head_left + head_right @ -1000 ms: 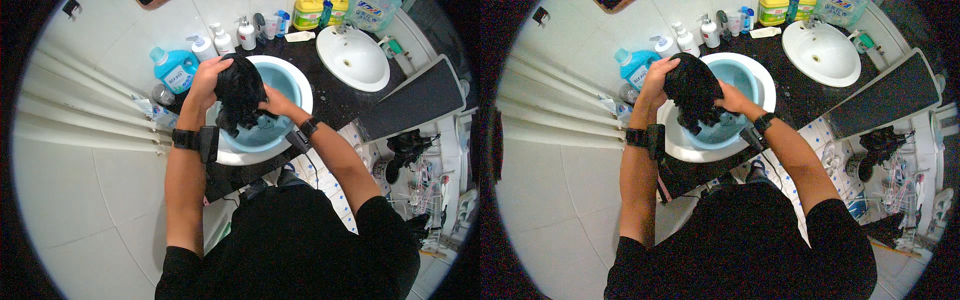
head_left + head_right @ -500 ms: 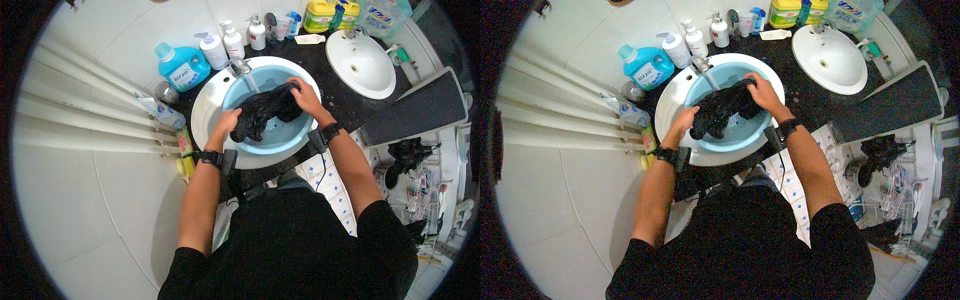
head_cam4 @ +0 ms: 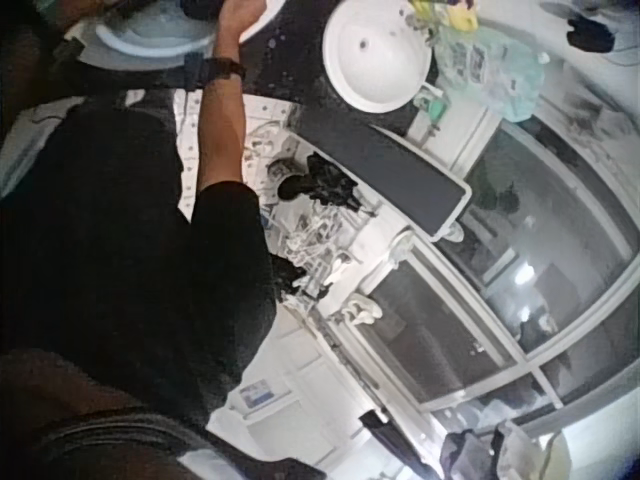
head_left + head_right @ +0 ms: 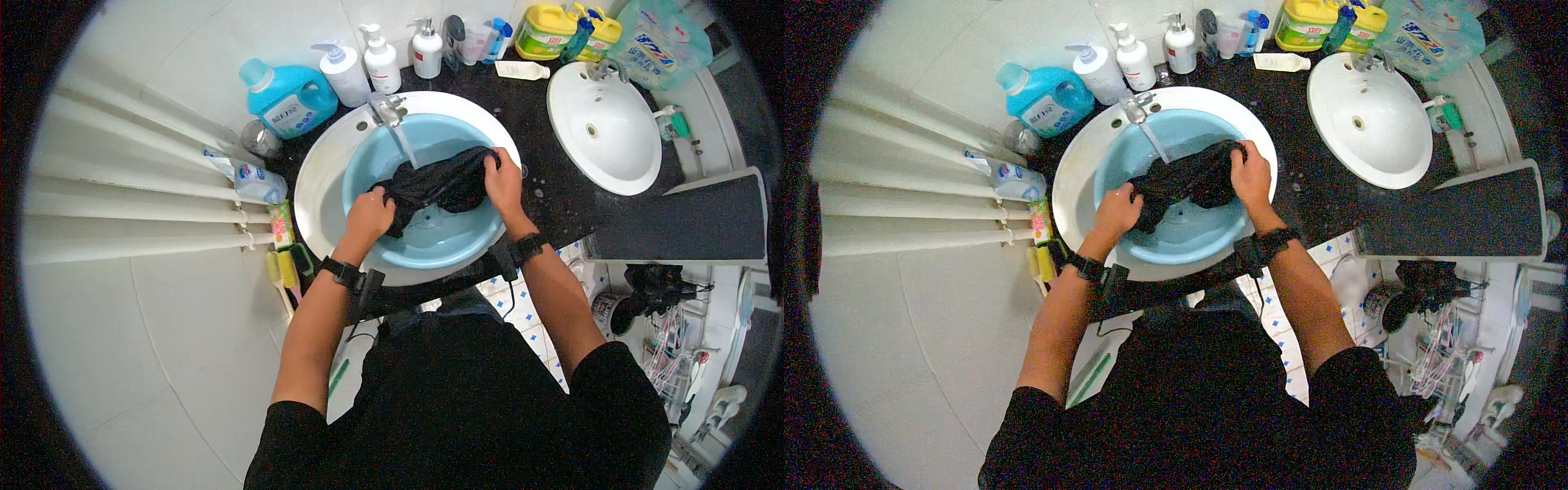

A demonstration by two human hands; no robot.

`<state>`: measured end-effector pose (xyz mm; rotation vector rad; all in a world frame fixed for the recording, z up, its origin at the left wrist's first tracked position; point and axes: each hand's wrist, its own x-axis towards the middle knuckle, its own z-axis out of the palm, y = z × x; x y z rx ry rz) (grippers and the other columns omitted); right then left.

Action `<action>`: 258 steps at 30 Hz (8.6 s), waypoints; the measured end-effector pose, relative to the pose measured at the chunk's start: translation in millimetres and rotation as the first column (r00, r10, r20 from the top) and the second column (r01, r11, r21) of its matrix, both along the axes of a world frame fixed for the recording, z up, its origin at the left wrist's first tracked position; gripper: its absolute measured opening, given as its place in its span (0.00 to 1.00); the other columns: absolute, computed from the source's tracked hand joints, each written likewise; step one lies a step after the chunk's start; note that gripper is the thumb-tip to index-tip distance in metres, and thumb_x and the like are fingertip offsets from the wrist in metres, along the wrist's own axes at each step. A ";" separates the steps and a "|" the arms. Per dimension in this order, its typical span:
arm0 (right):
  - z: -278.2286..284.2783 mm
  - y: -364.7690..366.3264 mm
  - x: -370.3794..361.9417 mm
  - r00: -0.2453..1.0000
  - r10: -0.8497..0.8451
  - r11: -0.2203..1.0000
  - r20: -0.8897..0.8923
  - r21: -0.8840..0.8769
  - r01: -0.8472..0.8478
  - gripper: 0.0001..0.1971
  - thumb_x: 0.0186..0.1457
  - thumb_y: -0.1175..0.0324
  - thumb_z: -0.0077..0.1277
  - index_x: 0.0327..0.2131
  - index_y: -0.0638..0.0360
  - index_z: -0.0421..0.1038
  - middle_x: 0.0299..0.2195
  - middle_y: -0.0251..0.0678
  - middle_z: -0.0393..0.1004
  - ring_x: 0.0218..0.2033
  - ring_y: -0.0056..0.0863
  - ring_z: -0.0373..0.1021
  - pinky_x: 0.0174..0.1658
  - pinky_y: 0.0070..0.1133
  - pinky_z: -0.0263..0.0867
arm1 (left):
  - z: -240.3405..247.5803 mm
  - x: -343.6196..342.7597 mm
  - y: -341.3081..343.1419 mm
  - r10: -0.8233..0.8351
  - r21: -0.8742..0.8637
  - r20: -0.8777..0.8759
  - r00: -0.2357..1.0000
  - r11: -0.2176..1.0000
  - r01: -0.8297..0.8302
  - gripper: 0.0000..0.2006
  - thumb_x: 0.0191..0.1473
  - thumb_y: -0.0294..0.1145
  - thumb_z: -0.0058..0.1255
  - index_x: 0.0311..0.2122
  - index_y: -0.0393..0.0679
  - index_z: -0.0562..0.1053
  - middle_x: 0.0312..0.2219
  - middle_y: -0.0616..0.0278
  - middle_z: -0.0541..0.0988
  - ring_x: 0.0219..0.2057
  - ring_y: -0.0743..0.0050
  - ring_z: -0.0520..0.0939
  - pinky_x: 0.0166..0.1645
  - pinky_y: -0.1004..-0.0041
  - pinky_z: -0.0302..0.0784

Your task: The person washes a black garment by hand in a blue basin, rubbing the fabric in soapy water, rinsing it under a running faucet, and wringing it out.

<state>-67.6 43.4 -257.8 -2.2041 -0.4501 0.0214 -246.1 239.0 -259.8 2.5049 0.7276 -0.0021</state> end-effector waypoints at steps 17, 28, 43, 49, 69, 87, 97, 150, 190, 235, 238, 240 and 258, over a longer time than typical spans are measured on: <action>2.4 1.7 17.7 0.991 0.136 0.990 0.019 0.035 -0.137 0.14 0.48 0.63 0.44 0.26 0.65 0.73 0.33 0.45 0.73 0.38 0.43 0.68 0.56 0.39 0.49 | 8.9 25.5 16.6 0.203 -0.304 0.181 0.962 0.942 -0.141 0.13 0.50 0.35 0.47 0.37 0.38 0.74 0.31 0.46 0.77 0.35 0.50 0.77 0.41 0.64 0.71; 5.5 17.9 95.1 0.827 0.118 0.978 -0.550 0.210 0.000 0.14 0.52 0.64 0.44 0.37 0.65 0.71 0.30 0.46 0.73 0.31 0.33 0.70 0.36 0.27 0.63 | 54.2 57.5 33.5 0.324 -0.518 0.274 0.906 0.843 -0.144 0.14 0.52 0.35 0.45 0.32 0.31 0.73 0.24 0.57 0.76 0.27 0.73 0.74 0.34 0.71 0.67; 19.4 67.9 -19.7 0.884 0.458 0.876 -0.092 -0.126 -0.467 0.21 0.41 0.68 0.56 0.42 0.61 0.69 0.38 0.50 0.68 0.43 0.48 0.65 0.49 0.33 0.61 | 80.3 73.4 34.1 0.467 -0.947 0.123 0.875 0.320 -0.038 0.14 0.56 0.36 0.40 0.30 0.35 0.71 0.25 0.61 0.74 0.26 0.72 0.75 0.31 0.71 0.69; -19.8 56.1 21.2 0.859 0.487 0.840 -0.156 -0.187 -0.510 0.13 0.47 0.66 0.47 0.37 0.60 0.71 0.38 0.48 0.70 0.40 0.46 0.66 0.46 0.34 0.63 | 37.2 58.8 56.3 0.302 -0.496 0.265 0.916 0.857 -0.140 0.20 0.54 0.40 0.40 0.27 0.29 0.72 0.25 0.41 0.75 0.28 0.48 0.77 0.34 0.61 0.69; 32.9 56.2 38.3 0.143 0.818 0.574 -0.557 0.808 -0.131 0.21 0.47 0.78 0.51 0.47 0.57 0.65 0.38 0.28 0.69 0.36 0.18 0.67 0.34 0.14 0.66 | 10.2 90.3 -4.4 -0.167 -0.350 0.447 0.879 0.871 0.344 0.17 0.43 0.34 0.52 0.40 0.38 0.72 0.30 0.48 0.77 0.35 0.56 0.78 0.43 0.67 0.71; 11.2 86.1 18.4 0.316 0.587 0.781 -0.745 0.625 0.022 0.21 0.54 0.75 0.44 0.52 0.62 0.57 0.44 0.40 0.68 0.44 0.29 0.68 0.49 0.22 0.64 | -29.4 90.6 25.5 0.462 -0.972 0.002 0.887 0.208 -0.107 0.19 0.56 0.43 0.45 0.46 0.40 0.69 0.39 0.57 0.75 0.41 0.64 0.76 0.44 0.66 0.73; -6.0 86.5 3.0 0.536 0.564 0.809 -0.628 0.290 -0.512 0.38 0.41 0.58 0.63 0.52 0.67 0.56 0.41 0.39 0.70 0.40 0.29 0.68 0.45 0.22 0.65 | -11.9 105.6 19.1 0.518 -0.958 -0.174 0.837 -0.285 -0.023 0.16 0.56 0.46 0.41 0.39 0.45 0.72 0.32 0.61 0.77 0.32 0.66 0.77 0.37 0.65 0.75; -25.8 87.8 -8.3 0.498 0.558 0.540 -0.663 -0.166 -0.825 0.25 0.51 0.49 0.46 0.31 0.67 0.72 0.24 0.47 0.73 0.28 0.40 0.71 0.35 0.30 0.64 | -34.2 107.8 10.5 0.633 -0.869 -0.419 0.651 -0.071 -0.490 0.14 0.55 0.45 0.39 0.27 0.45 0.67 0.15 0.69 0.65 0.17 0.79 0.64 0.22 0.70 0.63; -19.6 112.3 18.3 0.781 0.591 0.801 -0.201 0.030 -0.598 0.18 0.48 0.61 0.49 0.40 0.62 0.70 0.35 0.52 0.73 0.41 0.48 0.68 0.46 0.31 0.63 | 48.9 93.6 60.7 0.281 -0.449 -0.075 0.957 0.847 -0.284 0.16 0.44 0.37 0.54 0.38 0.39 0.75 0.27 0.64 0.78 0.25 0.70 0.77 0.27 0.75 0.70; 23.1 34.6 -21.1 0.564 0.768 0.599 -0.303 0.030 -0.800 0.55 0.28 0.60 0.67 0.60 0.44 0.43 0.55 0.53 0.51 0.58 0.50 0.47 0.61 0.35 0.46 | -7.7 57.0 -39.2 0.211 -0.978 -0.075 0.975 0.173 -0.113 0.16 0.49 0.34 0.46 0.40 0.32 0.71 0.33 0.56 0.76 0.32 0.67 0.77 0.36 0.71 0.72; -4.9 27.1 -16.4 0.431 0.776 0.482 -0.461 -0.007 -0.876 0.53 0.28 0.59 0.68 0.60 0.43 0.47 0.52 0.56 0.56 0.56 0.52 0.51 0.59 0.36 0.50 | 3.2 65.1 -54.3 -0.136 -0.877 -0.128 0.982 0.479 -0.048 0.16 0.44 0.28 0.43 0.39 0.33 0.73 0.34 0.50 0.77 0.34 0.58 0.77 0.40 0.64 0.71; -12.9 25.9 -11.6 0.463 0.734 0.459 -0.497 -0.138 -0.877 0.52 0.28 0.59 0.68 0.59 0.43 0.49 0.52 0.53 0.57 0.54 0.51 0.54 0.57 0.35 0.52 | 23.0 63.4 -49.8 -0.214 -0.717 -0.163 0.963 0.696 0.033 0.15 0.44 0.29 0.43 0.37 0.34 0.74 0.35 0.48 0.76 0.35 0.55 0.77 0.41 0.64 0.70; -37.1 96.0 -29.0 0.453 0.737 0.321 -0.502 -0.329 -0.888 0.29 0.32 0.61 0.60 0.44 0.57 0.69 0.42 0.50 0.69 0.44 0.44 0.66 0.47 0.32 0.64 | 34.1 -8.9 17.8 0.649 -0.636 0.235 0.723 0.665 -0.390 0.24 0.36 0.18 0.40 0.46 0.33 0.69 0.35 0.49 0.77 0.37 0.61 0.77 0.44 0.70 0.69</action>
